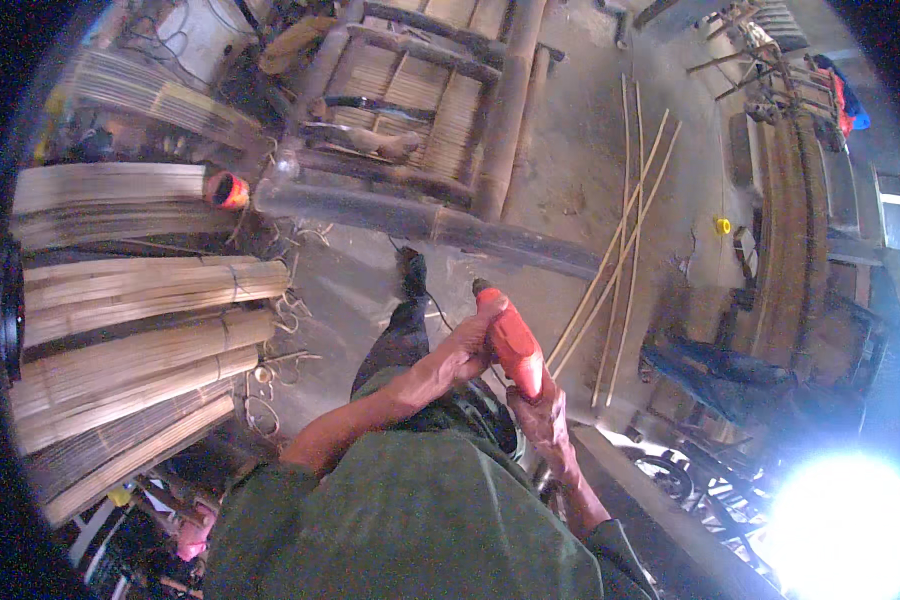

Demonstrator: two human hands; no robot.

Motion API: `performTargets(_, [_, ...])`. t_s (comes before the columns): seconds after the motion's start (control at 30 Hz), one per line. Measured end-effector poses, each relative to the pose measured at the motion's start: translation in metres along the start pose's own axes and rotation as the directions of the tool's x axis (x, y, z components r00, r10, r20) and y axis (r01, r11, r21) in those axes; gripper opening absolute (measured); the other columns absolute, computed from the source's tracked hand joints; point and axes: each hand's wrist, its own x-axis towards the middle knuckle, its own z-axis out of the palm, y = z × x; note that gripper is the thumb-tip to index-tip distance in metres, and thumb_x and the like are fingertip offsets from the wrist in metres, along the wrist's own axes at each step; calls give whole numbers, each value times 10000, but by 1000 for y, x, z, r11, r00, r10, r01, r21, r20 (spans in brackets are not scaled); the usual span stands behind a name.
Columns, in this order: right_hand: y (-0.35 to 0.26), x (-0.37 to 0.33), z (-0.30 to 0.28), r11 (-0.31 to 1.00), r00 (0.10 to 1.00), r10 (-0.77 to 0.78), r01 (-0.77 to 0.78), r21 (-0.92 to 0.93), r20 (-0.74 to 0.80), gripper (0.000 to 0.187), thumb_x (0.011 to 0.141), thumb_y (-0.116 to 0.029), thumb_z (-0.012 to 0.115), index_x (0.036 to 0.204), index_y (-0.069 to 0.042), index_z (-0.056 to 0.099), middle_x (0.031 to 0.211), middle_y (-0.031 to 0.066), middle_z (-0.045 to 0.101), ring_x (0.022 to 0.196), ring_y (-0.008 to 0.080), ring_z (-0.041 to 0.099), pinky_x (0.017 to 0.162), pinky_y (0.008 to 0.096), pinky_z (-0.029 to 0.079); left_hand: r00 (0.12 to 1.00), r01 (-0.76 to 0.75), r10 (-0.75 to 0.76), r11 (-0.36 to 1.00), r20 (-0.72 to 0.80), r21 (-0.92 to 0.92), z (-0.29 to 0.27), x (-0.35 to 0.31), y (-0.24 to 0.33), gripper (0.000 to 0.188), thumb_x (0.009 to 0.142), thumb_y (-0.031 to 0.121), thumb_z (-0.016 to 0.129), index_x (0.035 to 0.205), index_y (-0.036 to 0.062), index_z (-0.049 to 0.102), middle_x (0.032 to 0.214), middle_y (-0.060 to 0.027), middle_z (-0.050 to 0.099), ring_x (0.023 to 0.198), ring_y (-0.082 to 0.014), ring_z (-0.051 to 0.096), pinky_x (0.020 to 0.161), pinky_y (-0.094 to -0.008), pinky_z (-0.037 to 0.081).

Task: The person uses a red corded drill to make holes in a bamboo frame structure. They reposition the frame and drill at multiple locations while holding the frame steady with one hand.

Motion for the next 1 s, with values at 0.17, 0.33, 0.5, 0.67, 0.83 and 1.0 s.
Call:
performTargets(0.17, [9, 35, -26, 993, 994, 97, -94, 74, -41, 297, 788, -85, 628, 1072, -14, 574, 736, 46, 608, 618, 111, 567, 562, 271, 454, 999, -30, 31, 995, 9, -97, 32, 44, 5, 473, 824, 410, 732, 1075, 66, 527, 918, -58, 606, 847, -197, 615, 778, -356, 519])
performTargets(0.33, [-32, 76, -50, 988, 990, 143, -142, -61, 3, 221, 823, -135, 657, 995, -14, 589, 698, 22, 589, 589, 98, 550, 533, 273, 443, 997, 7, -16, 992, -70, -126, 51, 70, 34, 414, 859, 399, 690, 1050, 62, 544, 948, -45, 610, 887, -188, 611, 836, -349, 508])
performTargets(0.5, [-74, 118, -69, 976, 988, 132, -115, -183, 83, 188, 814, -145, 656, 924, -4, 599, 682, 32, 592, 623, 113, 555, 575, 303, 451, 988, -37, 7, 980, -155, -193, 72, 74, 74, 483, 820, 418, 738, 1054, 40, 549, 959, -49, 600, 906, -187, 601, 862, -361, 495])
performTargets(0.67, [-84, 168, -87, 932, 951, 246, -179, -314, 189, 188, 762, -137, 643, 880, 3, 600, 665, 42, 582, 618, 116, 544, 581, 311, 453, 994, -54, 22, 950, -105, -307, 65, 110, 83, 491, 846, 444, 701, 1059, 27, 551, 960, -70, 616, 883, -186, 604, 805, -362, 507])
performTargets(0.83, [-86, 202, -95, 879, 897, 335, -189, -438, 287, 247, 727, -152, 650, 922, -14, 592, 736, 111, 630, 685, 208, 612, 659, 375, 486, 973, -125, 60, 948, -222, -291, 61, 119, 86, 571, 823, 493, 706, 1094, 18, 543, 1002, -72, 617, 905, -181, 596, 807, -365, 495])
performTargets(1.0, [-88, 221, -104, 869, 880, 357, -190, -458, 313, 241, 724, -157, 648, 912, -17, 591, 706, 102, 608, 665, 196, 585, 656, 361, 476, 968, -152, 70, 926, -239, -346, 65, 134, 84, 481, 875, 492, 640, 1056, 52, 566, 981, -59, 626, 884, -192, 617, 837, -366, 522])
